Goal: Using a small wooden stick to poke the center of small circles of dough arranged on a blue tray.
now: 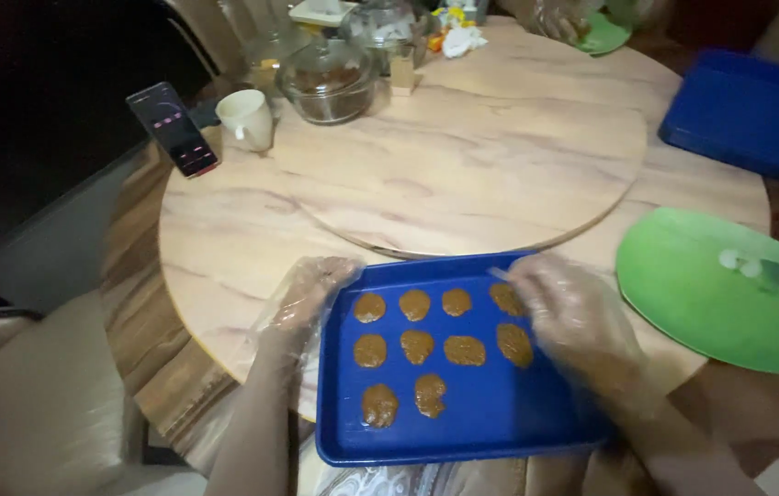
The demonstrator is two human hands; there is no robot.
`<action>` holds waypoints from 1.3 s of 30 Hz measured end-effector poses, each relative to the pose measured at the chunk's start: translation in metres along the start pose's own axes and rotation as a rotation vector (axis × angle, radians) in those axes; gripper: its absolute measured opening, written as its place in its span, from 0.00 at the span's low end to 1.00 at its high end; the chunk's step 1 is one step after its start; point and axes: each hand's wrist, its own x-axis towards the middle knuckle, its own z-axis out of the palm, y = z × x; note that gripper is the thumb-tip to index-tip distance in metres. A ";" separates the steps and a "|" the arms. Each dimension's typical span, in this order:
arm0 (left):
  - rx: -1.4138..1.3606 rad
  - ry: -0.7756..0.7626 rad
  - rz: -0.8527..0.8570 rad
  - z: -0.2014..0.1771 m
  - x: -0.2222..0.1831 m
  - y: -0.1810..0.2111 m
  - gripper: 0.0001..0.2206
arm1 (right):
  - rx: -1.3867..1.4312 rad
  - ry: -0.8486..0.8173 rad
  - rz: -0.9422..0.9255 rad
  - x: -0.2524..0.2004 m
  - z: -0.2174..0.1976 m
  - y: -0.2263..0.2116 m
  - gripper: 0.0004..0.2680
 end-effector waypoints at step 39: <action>0.084 -0.002 -0.067 0.004 -0.010 0.016 0.18 | -0.502 -0.461 -0.112 -0.056 0.069 0.071 0.10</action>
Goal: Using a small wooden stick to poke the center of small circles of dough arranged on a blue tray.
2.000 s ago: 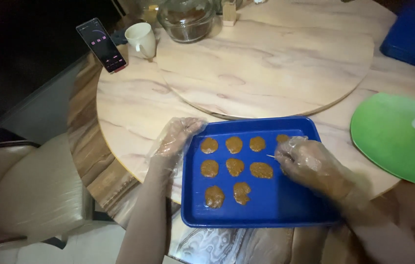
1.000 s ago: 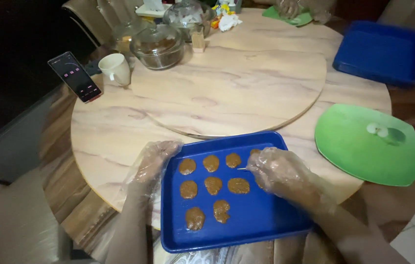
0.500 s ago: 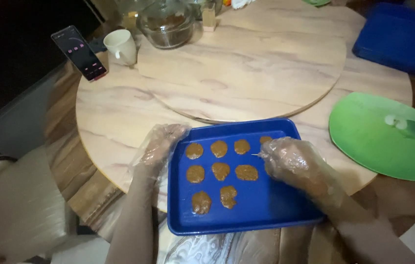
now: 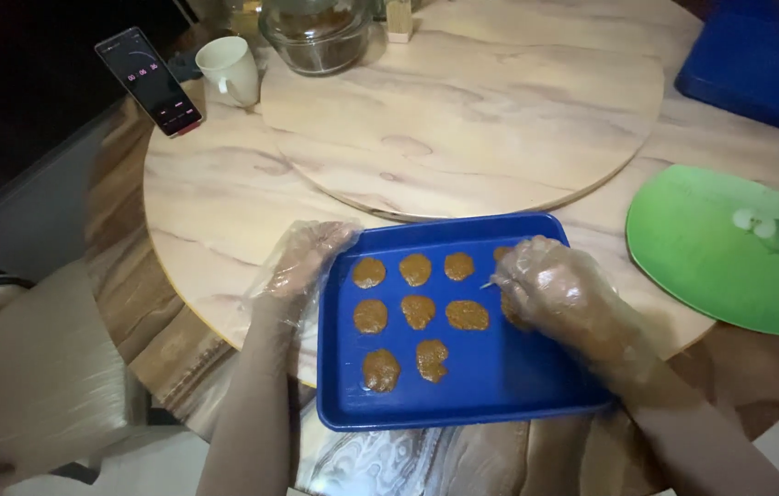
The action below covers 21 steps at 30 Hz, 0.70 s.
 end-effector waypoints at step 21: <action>0.010 0.009 -0.060 -0.008 -0.001 0.011 0.13 | 0.860 0.161 0.444 0.029 -0.187 -0.020 0.04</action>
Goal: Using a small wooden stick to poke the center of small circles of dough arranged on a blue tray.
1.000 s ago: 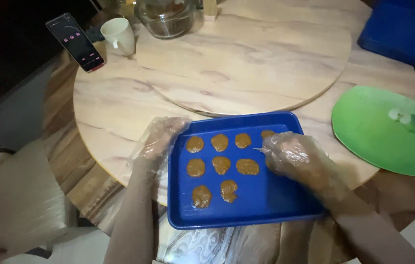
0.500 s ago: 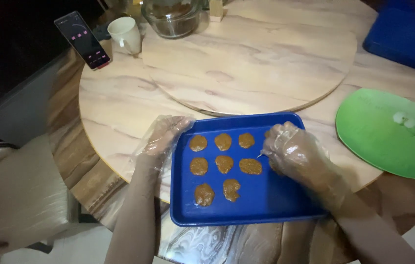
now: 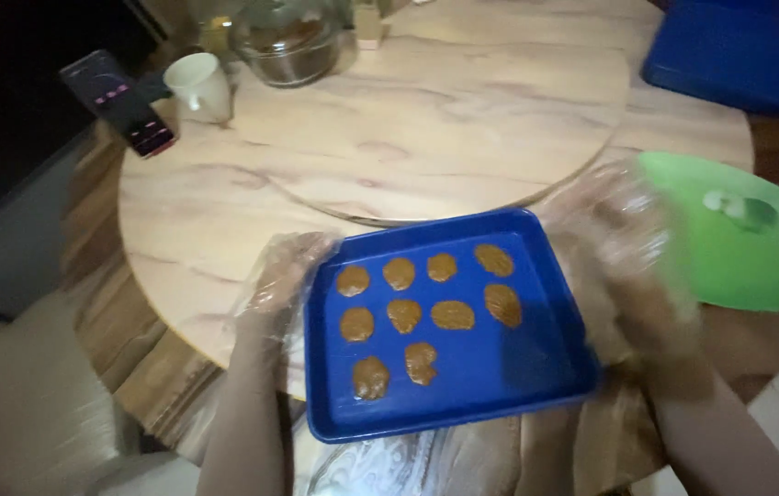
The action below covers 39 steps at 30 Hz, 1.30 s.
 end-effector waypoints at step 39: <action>0.087 0.021 -0.051 0.016 -0.021 0.022 0.22 | -0.540 -0.425 -0.352 -0.005 0.076 0.099 0.11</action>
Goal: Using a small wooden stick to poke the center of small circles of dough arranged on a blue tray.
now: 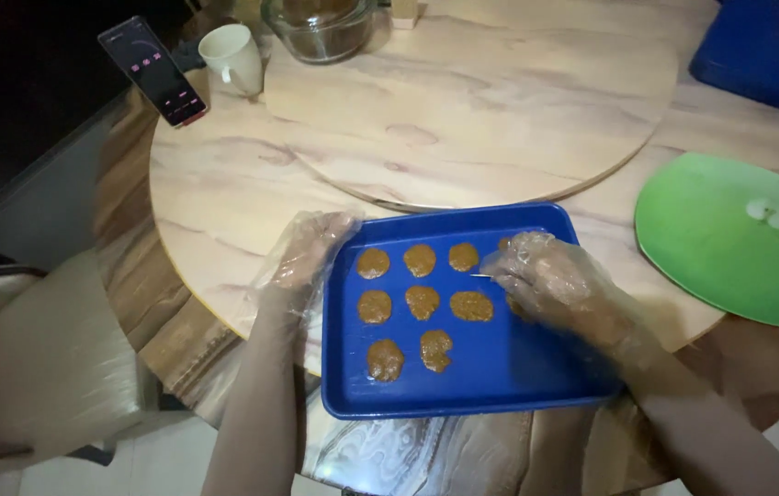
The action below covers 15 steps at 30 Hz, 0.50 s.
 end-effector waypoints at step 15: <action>0.118 -0.031 0.011 -0.006 0.025 -0.024 0.25 | -0.220 0.049 -0.096 -0.002 0.023 0.020 0.08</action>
